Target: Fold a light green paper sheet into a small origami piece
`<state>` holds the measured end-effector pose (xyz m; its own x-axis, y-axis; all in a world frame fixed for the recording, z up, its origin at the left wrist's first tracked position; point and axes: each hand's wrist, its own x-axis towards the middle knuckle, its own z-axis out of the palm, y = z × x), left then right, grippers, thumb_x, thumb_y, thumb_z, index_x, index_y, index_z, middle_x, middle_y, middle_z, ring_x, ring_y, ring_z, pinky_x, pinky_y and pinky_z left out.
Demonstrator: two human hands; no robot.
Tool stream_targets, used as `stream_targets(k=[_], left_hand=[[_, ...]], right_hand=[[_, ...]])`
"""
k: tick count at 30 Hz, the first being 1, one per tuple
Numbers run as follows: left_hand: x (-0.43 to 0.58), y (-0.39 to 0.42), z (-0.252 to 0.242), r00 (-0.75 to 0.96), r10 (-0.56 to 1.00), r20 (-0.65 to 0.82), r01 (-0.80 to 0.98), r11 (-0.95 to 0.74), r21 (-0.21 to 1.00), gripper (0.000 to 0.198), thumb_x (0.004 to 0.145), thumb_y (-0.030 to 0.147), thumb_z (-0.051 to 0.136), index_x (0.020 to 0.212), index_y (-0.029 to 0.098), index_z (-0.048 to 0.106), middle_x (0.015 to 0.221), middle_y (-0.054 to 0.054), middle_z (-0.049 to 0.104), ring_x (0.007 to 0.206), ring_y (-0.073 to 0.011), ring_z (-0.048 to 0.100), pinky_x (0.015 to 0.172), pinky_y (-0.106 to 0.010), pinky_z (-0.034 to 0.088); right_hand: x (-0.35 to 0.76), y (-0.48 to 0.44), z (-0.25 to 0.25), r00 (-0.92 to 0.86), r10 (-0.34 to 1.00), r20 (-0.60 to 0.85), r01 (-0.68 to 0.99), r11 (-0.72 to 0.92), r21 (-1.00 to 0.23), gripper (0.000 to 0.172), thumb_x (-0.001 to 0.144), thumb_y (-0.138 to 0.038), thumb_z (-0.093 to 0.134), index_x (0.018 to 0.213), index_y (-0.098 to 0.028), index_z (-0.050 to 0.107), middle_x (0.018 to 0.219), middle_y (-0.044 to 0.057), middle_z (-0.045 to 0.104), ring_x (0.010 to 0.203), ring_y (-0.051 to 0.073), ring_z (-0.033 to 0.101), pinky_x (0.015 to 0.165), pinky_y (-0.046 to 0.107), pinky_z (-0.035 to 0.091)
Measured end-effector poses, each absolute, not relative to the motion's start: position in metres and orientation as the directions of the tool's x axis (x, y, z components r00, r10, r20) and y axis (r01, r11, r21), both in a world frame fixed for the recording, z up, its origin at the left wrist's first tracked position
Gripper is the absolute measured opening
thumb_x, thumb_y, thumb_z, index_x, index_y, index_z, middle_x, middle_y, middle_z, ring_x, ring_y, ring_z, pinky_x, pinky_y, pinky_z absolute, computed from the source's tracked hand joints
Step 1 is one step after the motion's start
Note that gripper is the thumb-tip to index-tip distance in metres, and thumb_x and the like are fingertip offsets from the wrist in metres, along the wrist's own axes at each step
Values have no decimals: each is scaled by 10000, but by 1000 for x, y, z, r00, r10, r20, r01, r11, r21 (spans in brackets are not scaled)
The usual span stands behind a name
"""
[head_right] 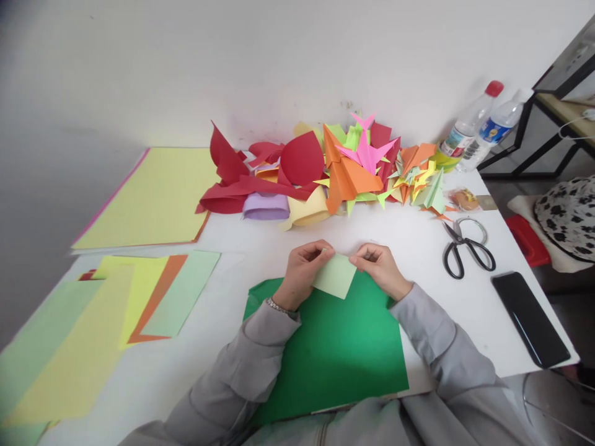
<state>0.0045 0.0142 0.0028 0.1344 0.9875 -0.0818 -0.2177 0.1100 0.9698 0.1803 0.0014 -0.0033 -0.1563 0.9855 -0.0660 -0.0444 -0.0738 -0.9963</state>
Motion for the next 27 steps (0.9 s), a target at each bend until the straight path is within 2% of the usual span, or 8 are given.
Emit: stream_targets(k=[10,16,19,22,25,27], left_hand=[[5,15,0,65,989,-134,-266,146,953,206,620,321,771,597,155,650,630,3,569,576,-100,461,504,-217,363],[4,16,-1,59,992,-108,-362,122,924,197,602,240,790,514,154,636,557,34,511,539,-74,433,490,-204,343],[5,17,-1,31,994,-108,-362,112,925,181,611,252,787,532,155,656,571,29,535,550,-72,455,494,-195,370],[5,17,-2,18,991,-136,-331,134,934,192,620,304,787,735,162,729,688,-3,631,576,-89,515,504,-204,438],[5,17,-4,87,983,-163,-323,183,928,485,613,329,793,1068,196,694,973,-55,679,575,-101,555,481,-252,513],[5,18,-7,100,982,-161,-314,185,931,564,609,328,797,1144,212,663,1054,-64,670,568,-104,565,464,-266,533]], right_hand=[[182,2,-9,-119,991,-62,-51,-68,-996,306,704,-419,731,596,-192,557,513,-41,507,497,102,412,486,243,322],[181,1,-10,-92,994,-66,-81,-74,-994,300,710,-408,733,595,-194,556,503,-40,510,494,103,415,483,240,318],[181,1,-10,-75,994,-77,-108,-84,-991,306,701,-408,743,587,-194,558,502,-38,527,487,103,426,491,241,329],[183,3,-11,-3,994,-109,-162,-108,-981,308,695,-427,743,600,-194,565,487,-42,542,457,98,436,481,235,334],[185,6,-10,72,990,-121,-200,-105,-974,301,705,-435,734,626,-193,575,491,-42,564,446,95,457,481,228,350],[187,6,-10,75,990,-116,-182,-101,-978,294,706,-442,733,649,-192,588,515,-35,584,459,99,482,492,230,376]])
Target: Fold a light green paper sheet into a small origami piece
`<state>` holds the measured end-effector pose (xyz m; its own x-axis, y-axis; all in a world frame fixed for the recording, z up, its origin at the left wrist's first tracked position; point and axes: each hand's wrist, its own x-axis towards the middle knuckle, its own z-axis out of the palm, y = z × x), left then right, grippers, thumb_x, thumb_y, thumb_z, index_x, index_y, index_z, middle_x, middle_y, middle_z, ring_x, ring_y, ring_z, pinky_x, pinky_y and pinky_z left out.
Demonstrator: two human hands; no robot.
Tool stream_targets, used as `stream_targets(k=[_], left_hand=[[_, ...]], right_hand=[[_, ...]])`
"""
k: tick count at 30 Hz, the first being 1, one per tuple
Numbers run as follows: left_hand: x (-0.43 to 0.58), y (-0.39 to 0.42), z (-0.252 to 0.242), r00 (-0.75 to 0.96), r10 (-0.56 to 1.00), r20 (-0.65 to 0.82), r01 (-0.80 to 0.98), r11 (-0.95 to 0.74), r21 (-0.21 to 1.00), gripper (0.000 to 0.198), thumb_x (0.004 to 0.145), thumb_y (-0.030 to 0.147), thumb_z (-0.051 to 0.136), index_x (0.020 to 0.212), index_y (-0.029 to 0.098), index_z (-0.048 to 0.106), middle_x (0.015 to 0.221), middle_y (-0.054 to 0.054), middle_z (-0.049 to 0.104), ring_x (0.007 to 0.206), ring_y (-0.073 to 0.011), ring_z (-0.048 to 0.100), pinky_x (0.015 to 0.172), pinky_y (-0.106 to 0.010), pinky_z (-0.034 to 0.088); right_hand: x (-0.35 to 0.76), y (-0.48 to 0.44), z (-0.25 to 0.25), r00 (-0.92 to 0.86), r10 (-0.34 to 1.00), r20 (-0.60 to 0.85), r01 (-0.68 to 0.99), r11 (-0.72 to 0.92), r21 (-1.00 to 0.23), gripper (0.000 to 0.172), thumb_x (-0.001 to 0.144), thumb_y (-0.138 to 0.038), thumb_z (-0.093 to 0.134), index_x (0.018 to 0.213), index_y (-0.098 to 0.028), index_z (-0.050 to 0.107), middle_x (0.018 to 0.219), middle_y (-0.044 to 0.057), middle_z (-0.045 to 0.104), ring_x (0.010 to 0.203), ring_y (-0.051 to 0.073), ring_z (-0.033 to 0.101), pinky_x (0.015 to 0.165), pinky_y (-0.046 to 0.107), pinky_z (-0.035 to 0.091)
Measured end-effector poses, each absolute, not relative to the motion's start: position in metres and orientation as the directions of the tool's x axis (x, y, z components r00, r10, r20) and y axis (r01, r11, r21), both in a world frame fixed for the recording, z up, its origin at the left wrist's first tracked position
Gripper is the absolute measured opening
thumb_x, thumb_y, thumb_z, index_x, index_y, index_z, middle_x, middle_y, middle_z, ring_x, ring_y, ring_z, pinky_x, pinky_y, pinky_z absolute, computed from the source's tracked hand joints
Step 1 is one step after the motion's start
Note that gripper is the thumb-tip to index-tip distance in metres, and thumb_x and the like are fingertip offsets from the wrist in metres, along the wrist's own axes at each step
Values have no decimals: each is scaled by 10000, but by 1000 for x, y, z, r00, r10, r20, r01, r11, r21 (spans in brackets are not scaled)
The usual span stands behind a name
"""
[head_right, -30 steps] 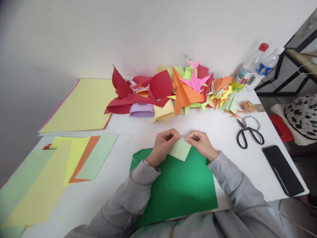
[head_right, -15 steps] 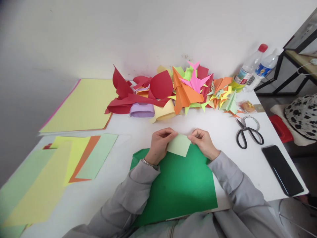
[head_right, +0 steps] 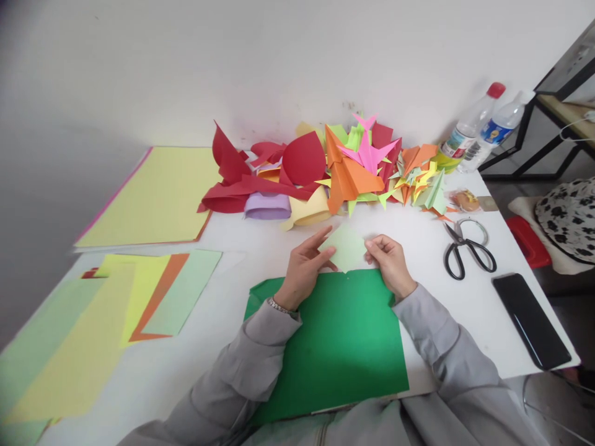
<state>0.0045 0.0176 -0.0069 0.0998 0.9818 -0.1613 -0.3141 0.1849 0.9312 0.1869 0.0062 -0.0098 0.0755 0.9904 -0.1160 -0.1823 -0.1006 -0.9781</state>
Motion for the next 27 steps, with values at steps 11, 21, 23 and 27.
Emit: stream_targets(k=[11,21,23,27], left_hand=[[3,22,-9,8,965,-262,-399,243,884,429,593,337,799,983,173,727,723,-11,683,504,-87,541,419,-204,466],[5,20,-9,71,952,-298,-362,303,881,434,616,375,783,989,162,718,768,-33,689,524,-91,540,426,-199,453],[5,19,-6,96,947,-307,-382,320,867,443,617,365,784,1002,158,712,760,-29,686,528,-89,541,432,-193,452],[5,18,-1,126,943,-307,-428,331,841,456,619,352,779,1024,158,701,847,-47,699,583,-111,577,471,-216,484]], right_hand=[[190,3,-13,-42,997,-60,-121,-65,-990,221,722,-396,737,823,-214,663,621,-18,637,535,118,567,539,248,461],[189,3,-10,-85,996,-18,-182,-33,-983,234,738,-346,730,940,-237,683,793,4,688,600,126,609,552,254,478],[189,4,-11,-78,997,-21,-196,-36,-980,244,730,-342,735,942,-232,685,807,8,692,591,122,606,549,254,482],[190,5,-14,-66,997,-27,-224,-41,-974,261,716,-300,739,964,-237,690,812,1,689,580,114,595,547,254,492]])
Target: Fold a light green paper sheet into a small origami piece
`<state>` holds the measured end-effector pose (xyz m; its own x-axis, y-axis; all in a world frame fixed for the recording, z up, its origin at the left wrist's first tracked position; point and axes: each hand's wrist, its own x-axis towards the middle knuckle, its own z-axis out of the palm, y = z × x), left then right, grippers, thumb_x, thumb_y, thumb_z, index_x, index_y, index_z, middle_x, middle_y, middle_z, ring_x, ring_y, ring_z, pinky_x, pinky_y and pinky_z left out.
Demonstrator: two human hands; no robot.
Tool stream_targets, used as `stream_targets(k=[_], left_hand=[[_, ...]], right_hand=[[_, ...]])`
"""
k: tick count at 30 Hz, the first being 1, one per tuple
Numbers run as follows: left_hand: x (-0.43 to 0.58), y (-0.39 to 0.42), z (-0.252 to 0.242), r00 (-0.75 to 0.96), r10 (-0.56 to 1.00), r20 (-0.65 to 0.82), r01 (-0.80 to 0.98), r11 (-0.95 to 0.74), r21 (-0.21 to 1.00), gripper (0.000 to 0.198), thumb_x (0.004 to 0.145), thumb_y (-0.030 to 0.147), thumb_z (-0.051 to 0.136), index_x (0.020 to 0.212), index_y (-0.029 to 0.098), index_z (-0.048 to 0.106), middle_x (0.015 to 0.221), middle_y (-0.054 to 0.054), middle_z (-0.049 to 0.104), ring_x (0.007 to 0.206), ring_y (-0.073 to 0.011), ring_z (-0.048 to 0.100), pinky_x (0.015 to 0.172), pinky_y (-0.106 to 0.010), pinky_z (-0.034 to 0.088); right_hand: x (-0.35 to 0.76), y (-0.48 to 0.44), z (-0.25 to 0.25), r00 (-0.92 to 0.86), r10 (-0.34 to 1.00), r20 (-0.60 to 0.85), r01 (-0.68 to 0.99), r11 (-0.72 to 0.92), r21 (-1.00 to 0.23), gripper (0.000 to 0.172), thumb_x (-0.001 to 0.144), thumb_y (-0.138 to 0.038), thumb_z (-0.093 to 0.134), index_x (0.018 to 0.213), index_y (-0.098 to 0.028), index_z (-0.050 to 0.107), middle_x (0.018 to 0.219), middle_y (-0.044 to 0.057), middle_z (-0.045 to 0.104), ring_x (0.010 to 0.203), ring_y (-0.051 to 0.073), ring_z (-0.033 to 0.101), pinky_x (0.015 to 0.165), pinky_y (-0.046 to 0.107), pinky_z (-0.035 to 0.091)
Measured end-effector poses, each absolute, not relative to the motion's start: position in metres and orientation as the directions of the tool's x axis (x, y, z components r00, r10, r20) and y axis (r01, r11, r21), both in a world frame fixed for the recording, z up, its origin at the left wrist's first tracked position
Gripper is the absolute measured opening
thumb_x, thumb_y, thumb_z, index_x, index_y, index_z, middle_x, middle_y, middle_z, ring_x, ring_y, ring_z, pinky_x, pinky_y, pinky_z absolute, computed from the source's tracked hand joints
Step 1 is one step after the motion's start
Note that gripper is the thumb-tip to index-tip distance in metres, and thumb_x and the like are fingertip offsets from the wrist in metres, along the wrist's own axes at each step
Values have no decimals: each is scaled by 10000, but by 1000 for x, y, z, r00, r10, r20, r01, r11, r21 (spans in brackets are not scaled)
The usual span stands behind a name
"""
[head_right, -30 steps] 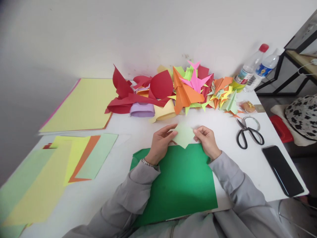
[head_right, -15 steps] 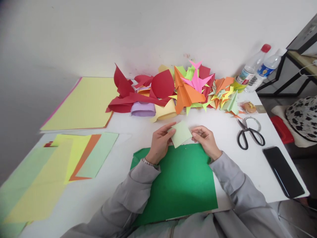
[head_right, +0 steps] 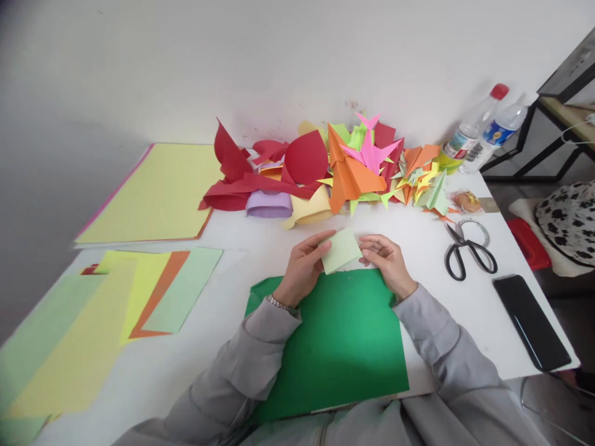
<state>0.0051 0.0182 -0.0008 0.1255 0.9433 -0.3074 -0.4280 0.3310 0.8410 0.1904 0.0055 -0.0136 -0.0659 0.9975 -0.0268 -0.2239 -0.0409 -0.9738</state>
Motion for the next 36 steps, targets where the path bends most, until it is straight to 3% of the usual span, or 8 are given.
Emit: stream_targets(k=[10,17,22,25,27,29,36], left_hand=[[10,26,-10,184,958,-218,-441,279,853,459,659,313,760,1076,153,657,802,-24,665,548,-98,562,446,-213,499],[7,29,-13,230,968,-103,-427,196,883,618,647,274,772,1222,188,561,1109,-71,624,731,-153,619,516,-270,574],[5,26,-10,268,963,7,-360,93,928,842,596,212,807,1352,214,436,1308,-126,539,876,-219,637,601,-308,585],[6,25,-11,277,955,107,-329,-11,944,986,512,165,847,1387,203,393,1393,-133,478,1159,-299,538,880,-382,530],[7,26,-13,280,951,132,-310,-41,950,1004,505,164,849,1395,171,383,1391,-144,481,1261,-316,453,1002,-406,441],[8,27,-16,278,951,133,-302,-45,952,1011,489,160,855,1387,132,393,1371,-168,497,1265,-322,450,1026,-417,413],[12,27,-20,240,968,77,-270,-10,963,982,472,162,851,1355,70,433,1070,-162,680,994,-306,635,858,-428,517]], right_hand=[[190,8,-12,-90,996,-6,-195,-23,-981,336,674,-159,716,998,-249,722,777,-21,709,569,103,584,555,251,488],[188,10,-14,-13,1000,-25,-257,-28,-966,320,646,-142,698,949,-237,738,780,-15,722,515,96,585,513,236,463],[186,12,-14,21,999,-25,-319,-17,-948,293,619,-159,708,906,-207,743,717,-2,713,487,103,572,492,244,458],[185,12,-15,7,1000,0,-306,2,-952,322,620,-162,716,940,-198,736,734,5,709,488,99,566,479,235,456],[185,13,-17,-2,1000,23,-327,21,-945,362,624,-162,720,984,-201,723,757,6,703,493,93,561,477,227,455],[185,14,-20,-17,999,44,-357,35,-934,375,640,-171,720,1013,-205,710,728,-3,688,490,92,558,472,220,450],[183,16,-20,2,1000,-3,-379,-2,-926,482,699,-342,726,1142,-180,628,656,-17,617,509,127,590,454,237,460]])
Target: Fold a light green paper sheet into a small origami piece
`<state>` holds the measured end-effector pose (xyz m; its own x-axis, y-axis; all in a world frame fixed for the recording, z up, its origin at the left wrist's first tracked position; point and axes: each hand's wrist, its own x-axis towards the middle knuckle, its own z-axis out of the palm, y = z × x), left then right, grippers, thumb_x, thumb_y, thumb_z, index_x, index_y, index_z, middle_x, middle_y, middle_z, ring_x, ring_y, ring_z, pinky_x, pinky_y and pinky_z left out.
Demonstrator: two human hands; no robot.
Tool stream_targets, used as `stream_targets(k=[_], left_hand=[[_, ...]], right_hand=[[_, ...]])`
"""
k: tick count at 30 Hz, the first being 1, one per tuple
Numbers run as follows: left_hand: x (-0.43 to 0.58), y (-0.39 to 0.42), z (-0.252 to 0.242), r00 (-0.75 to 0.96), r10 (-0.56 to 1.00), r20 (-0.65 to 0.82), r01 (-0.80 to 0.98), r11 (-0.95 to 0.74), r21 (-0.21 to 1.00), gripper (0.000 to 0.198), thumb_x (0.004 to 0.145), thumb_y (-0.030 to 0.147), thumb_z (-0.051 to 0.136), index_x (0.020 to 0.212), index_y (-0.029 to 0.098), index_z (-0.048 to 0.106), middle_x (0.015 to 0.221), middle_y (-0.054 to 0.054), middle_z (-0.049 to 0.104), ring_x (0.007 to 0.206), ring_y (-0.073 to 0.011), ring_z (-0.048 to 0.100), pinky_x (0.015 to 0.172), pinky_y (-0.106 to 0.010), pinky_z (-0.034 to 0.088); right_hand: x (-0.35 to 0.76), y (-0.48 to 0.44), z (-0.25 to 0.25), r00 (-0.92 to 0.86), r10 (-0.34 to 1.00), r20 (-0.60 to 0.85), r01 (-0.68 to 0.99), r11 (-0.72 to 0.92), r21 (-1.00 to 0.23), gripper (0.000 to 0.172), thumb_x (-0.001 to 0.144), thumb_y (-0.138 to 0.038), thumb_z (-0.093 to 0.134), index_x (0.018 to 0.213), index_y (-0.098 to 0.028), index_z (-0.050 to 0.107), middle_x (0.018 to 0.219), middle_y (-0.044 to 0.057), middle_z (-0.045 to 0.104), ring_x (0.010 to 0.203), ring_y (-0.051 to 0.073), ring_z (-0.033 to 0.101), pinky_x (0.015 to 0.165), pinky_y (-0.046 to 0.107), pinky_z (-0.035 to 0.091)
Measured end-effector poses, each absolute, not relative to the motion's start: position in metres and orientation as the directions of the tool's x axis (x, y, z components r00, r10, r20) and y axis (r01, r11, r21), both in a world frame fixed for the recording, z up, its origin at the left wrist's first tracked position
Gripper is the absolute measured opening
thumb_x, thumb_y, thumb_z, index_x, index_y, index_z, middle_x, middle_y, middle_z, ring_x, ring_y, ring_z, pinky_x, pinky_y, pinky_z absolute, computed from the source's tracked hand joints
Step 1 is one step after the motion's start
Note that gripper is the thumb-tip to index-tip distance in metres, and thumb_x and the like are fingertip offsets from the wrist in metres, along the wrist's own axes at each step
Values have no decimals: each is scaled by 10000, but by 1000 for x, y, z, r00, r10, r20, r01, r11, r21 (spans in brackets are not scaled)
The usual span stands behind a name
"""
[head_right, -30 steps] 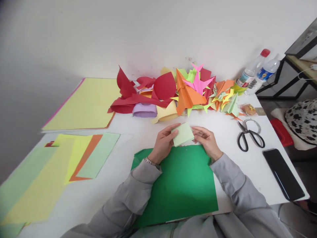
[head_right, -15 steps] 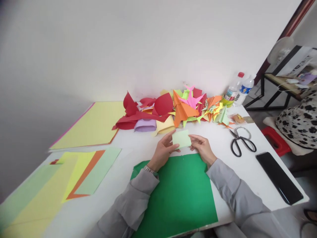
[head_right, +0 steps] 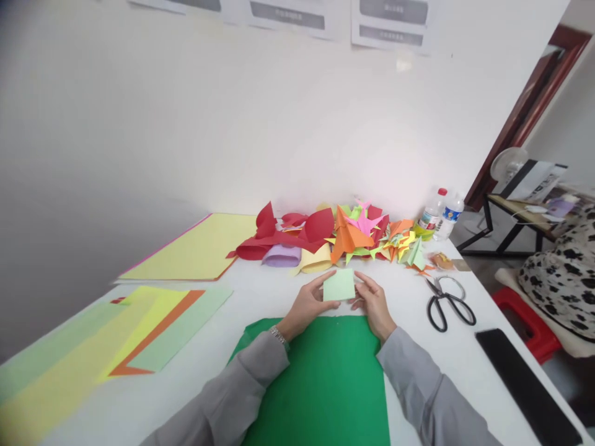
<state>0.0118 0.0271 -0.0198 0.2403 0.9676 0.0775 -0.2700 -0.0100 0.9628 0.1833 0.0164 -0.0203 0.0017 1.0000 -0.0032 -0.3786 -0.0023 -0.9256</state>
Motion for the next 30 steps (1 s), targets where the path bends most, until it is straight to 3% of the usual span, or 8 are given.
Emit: stream_targets(k=[4,10,12,14,16,19,24,30], left_hand=[[13,25,-16,250,966,60,-213,-5,977,949,509,158,830,1359,59,419,966,-125,710,848,-247,666,753,-364,543],[9,26,-13,268,961,61,-253,9,967,861,589,223,806,1354,98,429,883,-84,708,764,-217,663,706,-357,543],[9,27,-13,250,964,86,-268,-16,963,836,595,230,796,1341,111,438,1140,-155,635,901,-247,656,780,-383,542],[9,27,-15,179,970,166,-248,-119,961,780,583,212,789,1300,149,488,1408,-178,412,1127,-299,565,875,-405,519],[10,26,-17,114,963,243,-130,-228,965,765,566,173,784,1282,196,516,1477,-146,307,1281,-328,421,961,-428,470],[12,23,-18,115,936,333,24,-338,941,853,528,113,787,1315,260,492,1457,-106,354,1356,-319,308,1092,-459,329],[13,21,-15,154,954,257,-11,-258,966,772,595,172,770,1312,225,488,1386,-137,408,1247,-328,443,989,-444,453],[13,21,-14,239,957,165,-193,-120,974,846,472,225,866,1251,217,536,1352,-134,411,1087,-302,564,871,-400,530]], right_hand=[[179,13,-15,-12,999,44,-262,39,-964,582,647,-325,777,1184,-211,585,644,-53,588,440,89,544,423,208,414],[178,15,-14,26,991,131,-147,134,-980,442,688,-359,737,1084,-196,628,647,-50,567,454,88,514,462,235,407],[178,17,-15,41,981,190,-88,193,-977,469,718,-344,717,1147,-204,590,636,-51,566,478,99,512,495,251,420],[178,18,-16,64,967,248,-8,249,-968,488,739,-314,706,1191,-210,555,637,-48,571,530,114,524,550,265,438],[177,17,-18,87,957,278,52,274,-960,476,743,-290,708,1187,-221,551,670,-37,585,580,121,534,590,269,447],[175,12,-23,33,967,252,70,249,-966,429,727,-290,729,1129,-239,588,710,-24,591,597,127,537,578,265,452],[177,7,-26,-114,967,226,29,231,-973,458,732,-321,727,1165,-267,587,842,13,630,685,154,578,617,285,486],[179,7,-19,-100,966,239,15,242,-970,501,687,-368,757,1145,-242,598,832,23,643,687,162,576,605,274,468]])
